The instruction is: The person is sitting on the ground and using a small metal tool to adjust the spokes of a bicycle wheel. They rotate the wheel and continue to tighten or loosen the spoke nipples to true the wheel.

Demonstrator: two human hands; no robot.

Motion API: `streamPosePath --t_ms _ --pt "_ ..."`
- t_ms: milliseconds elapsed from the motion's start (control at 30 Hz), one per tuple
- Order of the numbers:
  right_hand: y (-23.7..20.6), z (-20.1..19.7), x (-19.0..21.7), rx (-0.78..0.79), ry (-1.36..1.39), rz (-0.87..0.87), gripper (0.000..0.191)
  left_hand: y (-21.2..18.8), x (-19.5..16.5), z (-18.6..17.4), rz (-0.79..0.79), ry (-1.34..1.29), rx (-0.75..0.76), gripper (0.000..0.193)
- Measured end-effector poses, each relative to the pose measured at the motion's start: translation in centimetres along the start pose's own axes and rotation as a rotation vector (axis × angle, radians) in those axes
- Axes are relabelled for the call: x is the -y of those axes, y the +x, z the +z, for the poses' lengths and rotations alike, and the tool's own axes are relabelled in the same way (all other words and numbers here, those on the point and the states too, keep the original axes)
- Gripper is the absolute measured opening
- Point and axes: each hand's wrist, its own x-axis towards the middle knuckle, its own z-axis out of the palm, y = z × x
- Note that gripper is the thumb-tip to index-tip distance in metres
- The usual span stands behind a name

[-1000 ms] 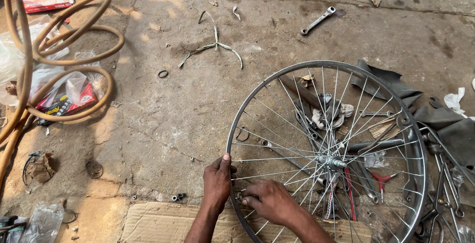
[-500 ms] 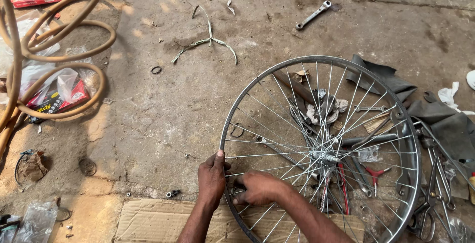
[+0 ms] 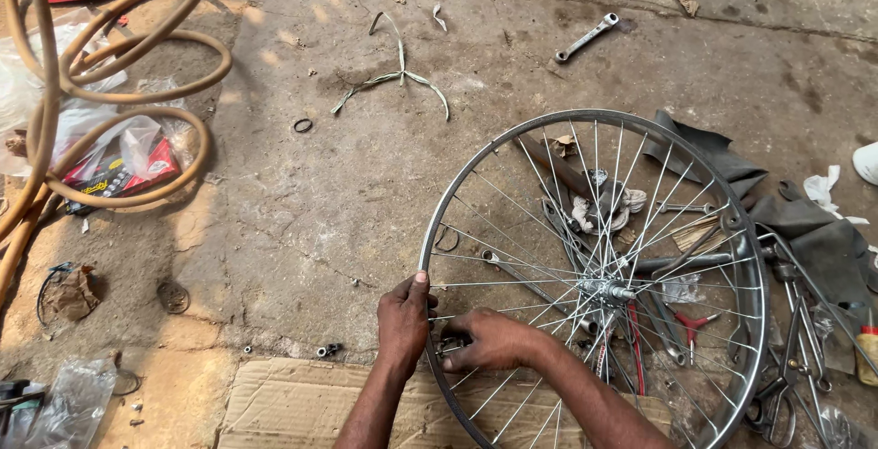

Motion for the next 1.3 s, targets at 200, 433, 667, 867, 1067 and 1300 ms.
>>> streamPosePath --t_ms 200,433,667,867,1067,1300 --pt "1.3 3.5 -2.6 -0.200 -0.265 0.152 0.043 0.2 0.0 0.2 -0.012 -0.032 -0.003 0.054" --pt "2.7 7.1 -3.4 -0.730 -0.772 -0.200 0.038 0.2 0.1 0.3 -0.009 0.081 -0.040 0.055" --pt "-0.6 4.2 -4.6 -0.593 -0.520 -0.395 0.048 0.3 -0.3 -0.1 0.033 0.085 -0.017 0.058" --pt "-1.6 5.0 -2.3 -0.621 -0.361 -0.276 0.023 0.5 0.0 -0.1 0.014 0.067 -0.020 0.056" --pt "-0.7 4.0 1.5 -0.323 -0.193 0.149 0.026 0.8 0.2 -0.4 0.054 0.094 -0.012 0.060" --pt "-1.0 6.2 -1.7 -0.794 -0.472 -0.506 0.040 1.2 0.8 -0.2 0.016 0.040 -0.013 0.052"
